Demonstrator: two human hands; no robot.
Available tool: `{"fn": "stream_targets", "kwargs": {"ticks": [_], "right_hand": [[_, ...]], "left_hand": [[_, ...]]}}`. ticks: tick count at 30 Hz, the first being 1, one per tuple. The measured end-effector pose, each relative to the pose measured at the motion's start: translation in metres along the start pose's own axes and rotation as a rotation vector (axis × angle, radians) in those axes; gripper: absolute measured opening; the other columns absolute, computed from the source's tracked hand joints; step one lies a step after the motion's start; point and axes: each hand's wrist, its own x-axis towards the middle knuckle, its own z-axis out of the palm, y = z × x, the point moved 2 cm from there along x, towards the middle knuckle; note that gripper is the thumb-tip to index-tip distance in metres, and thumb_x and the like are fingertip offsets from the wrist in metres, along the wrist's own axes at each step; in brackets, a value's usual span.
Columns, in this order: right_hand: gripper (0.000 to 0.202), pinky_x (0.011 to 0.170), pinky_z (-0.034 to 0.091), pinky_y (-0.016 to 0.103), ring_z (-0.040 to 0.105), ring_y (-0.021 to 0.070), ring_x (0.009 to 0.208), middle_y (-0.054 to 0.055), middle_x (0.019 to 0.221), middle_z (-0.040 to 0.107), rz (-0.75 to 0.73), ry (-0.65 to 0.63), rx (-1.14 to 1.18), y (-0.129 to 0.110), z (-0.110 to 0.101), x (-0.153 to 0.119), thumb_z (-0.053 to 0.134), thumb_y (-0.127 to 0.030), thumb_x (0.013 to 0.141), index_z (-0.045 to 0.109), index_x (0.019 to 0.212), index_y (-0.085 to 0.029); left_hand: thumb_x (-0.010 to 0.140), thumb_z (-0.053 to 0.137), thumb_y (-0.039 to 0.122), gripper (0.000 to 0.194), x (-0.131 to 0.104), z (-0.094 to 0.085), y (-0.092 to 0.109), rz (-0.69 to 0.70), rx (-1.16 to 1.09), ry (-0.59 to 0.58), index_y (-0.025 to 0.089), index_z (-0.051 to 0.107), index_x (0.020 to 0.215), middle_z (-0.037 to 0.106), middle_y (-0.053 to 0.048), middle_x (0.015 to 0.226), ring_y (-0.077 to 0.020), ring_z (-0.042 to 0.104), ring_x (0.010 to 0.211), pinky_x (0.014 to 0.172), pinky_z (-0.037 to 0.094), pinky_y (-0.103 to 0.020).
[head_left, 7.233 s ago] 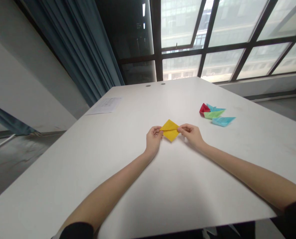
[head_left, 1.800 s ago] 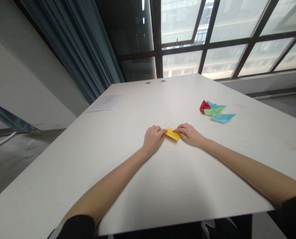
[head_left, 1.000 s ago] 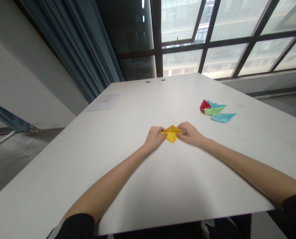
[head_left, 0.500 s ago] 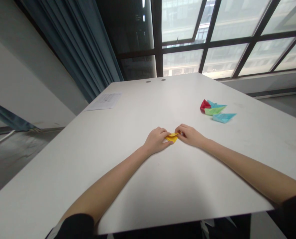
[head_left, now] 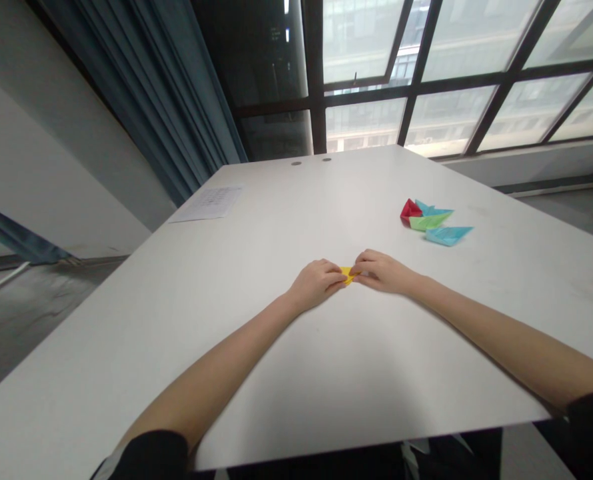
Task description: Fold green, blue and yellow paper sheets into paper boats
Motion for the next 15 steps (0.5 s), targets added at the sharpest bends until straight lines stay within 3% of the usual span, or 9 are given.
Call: {"fn": "stream_targets", "kwargs": {"ticks": [4,9,15], "right_hand": [[0.02,0.074,0.046,0.03,0.054,0.0164,0.081,0.008,0.086,0.061,0.006,0.014,0.051,-0.001,0.001,0.001,0.047,-0.029,0.083,0.064,0.085,-0.018],[0.023,0.073,0.045,0.031,0.055,0.0168,0.078,0.007,0.081,0.064,0.083,0.004,0.021,-0.003,0.004,0.005,0.044,-0.03,0.085,0.064,0.082,-0.018],[0.019,0.072,0.043,0.032,0.056,0.0169,0.075,0.005,0.076,0.066,0.108,0.022,-0.001,-0.003,0.006,0.006,0.047,-0.029,0.083,0.064,0.083,-0.019]], "left_hand": [[0.084,0.046,0.033,0.024,0.001,0.0,0.002,-0.025,-0.017,-0.033,0.02,0.066,0.085,0.065,-0.005,0.087,-0.0155,0.055,0.082,0.072,0.042,-0.029],[0.084,0.046,0.033,0.025,0.005,0.003,0.01,-0.221,-0.021,-0.047,0.018,0.065,0.078,0.064,-0.005,0.088,-0.0157,0.055,0.082,0.075,0.043,-0.03],[0.083,0.048,0.034,0.023,0.007,0.006,0.016,-0.339,0.026,-0.048,0.02,0.06,0.095,0.063,-0.005,0.1,-0.0186,0.054,0.095,0.081,0.042,-0.032]]}}
